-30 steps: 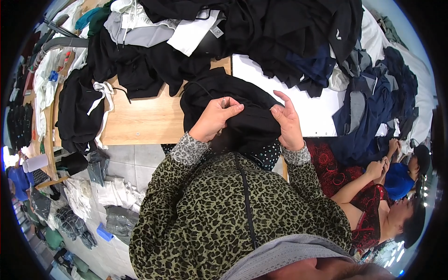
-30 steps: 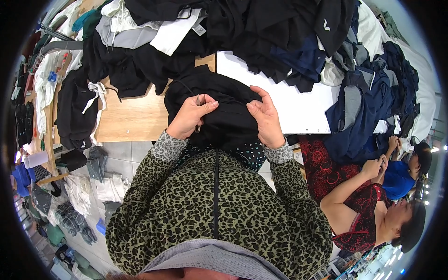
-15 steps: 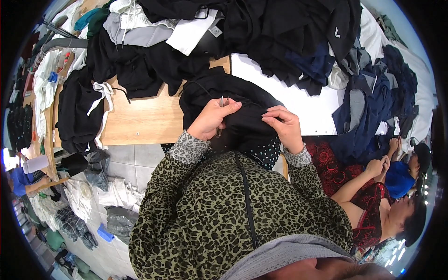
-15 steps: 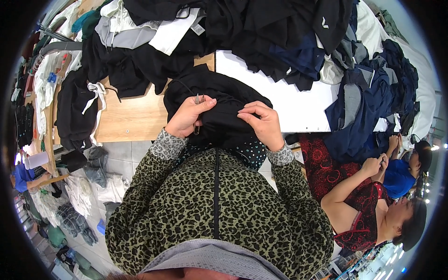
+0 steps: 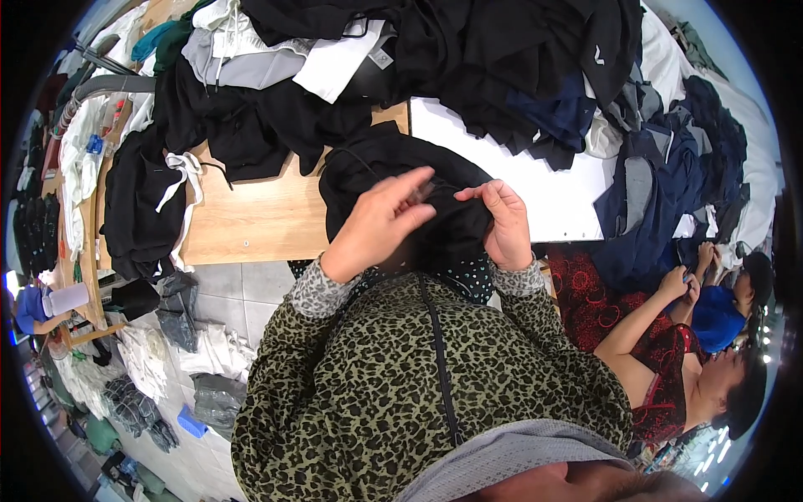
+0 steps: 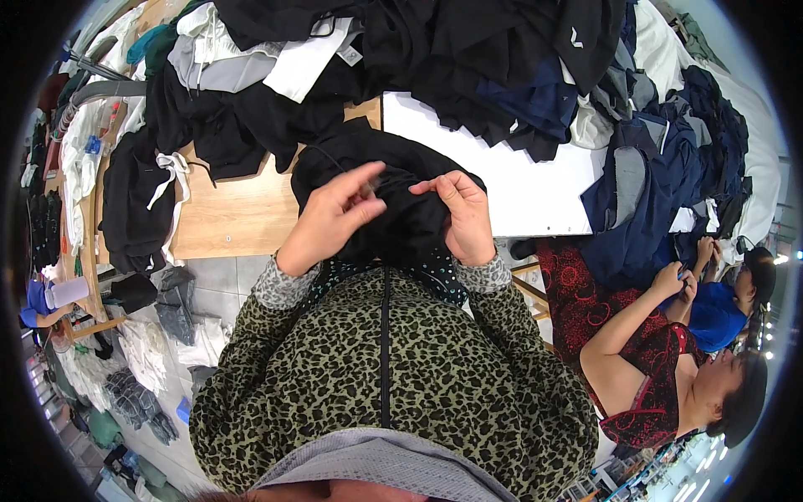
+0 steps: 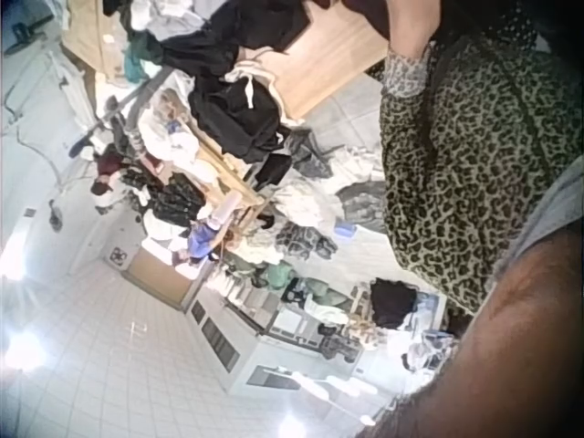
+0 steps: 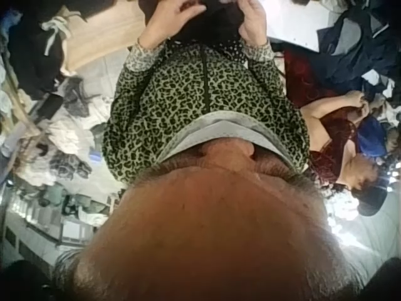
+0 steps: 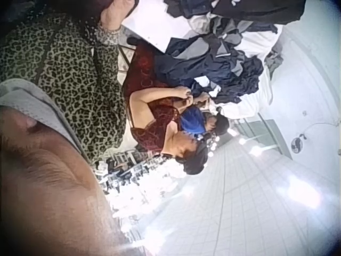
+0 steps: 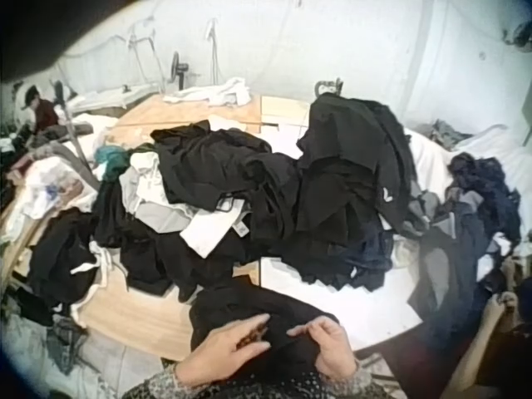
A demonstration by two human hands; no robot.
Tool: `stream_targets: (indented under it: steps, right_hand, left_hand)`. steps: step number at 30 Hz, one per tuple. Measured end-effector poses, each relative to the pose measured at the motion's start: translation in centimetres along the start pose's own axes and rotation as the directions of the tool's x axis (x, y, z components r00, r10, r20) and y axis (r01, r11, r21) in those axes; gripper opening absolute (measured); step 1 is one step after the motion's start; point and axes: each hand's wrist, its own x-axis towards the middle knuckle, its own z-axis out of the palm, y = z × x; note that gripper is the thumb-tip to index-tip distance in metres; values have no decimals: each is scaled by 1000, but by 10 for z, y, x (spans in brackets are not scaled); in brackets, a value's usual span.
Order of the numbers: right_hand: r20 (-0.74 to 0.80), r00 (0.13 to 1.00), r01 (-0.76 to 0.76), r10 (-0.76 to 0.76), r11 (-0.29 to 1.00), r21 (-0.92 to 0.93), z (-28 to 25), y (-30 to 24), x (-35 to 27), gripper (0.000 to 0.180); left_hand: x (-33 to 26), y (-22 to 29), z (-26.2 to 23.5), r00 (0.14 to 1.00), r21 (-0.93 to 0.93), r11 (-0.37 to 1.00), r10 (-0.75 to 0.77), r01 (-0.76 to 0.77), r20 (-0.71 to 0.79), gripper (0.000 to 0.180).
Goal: Trimming excess threads from black garments using small thread snips.
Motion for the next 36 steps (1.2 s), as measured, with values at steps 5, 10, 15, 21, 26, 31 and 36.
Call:
stream_targets:
  steps: [5, 10, 15, 21, 26, 31, 36]
  right_hand:
    - [22, 1000, -19, 20, 1000, -24, 1, 1, -1, 15]
    - [31, 999, -31, 33, 998, -61, 3, 0, -3, 15]
    - [123, 989, -55, 81, 977, -205, -2, 1, -2, 13]
    - [159, 979, -86, 128, 966, -245, 0, -1, -1, 13]
    - [164, 976, -95, 142, 959, -265, -1, -1, 0, 14]
    - [172, 974, -99, 150, 957, -273, -1, -2, -1, 14]
    - [184, 970, -101, 158, 953, -284, -1, -2, -2, 15]
  left_hand:
    - [2, 22, 5, 963, 13, 998, -61, 60, 263, 49]
    - [7, 14, 13, 962, 38, 998, -59, 51, 268, 36]
    - [11, 13, 11, 941, 36, 996, -91, 83, 325, 36]
    - [12, 13, 10, 922, 39, 994, -113, 106, 371, 34]
    - [11, 7, 12, 919, -3, 992, -114, 124, 378, 33]
    - [10, 6, 13, 909, -11, 988, -135, 151, 394, 32]
    - [9, 6, 13, 910, -14, 990, -122, 138, 396, 32]
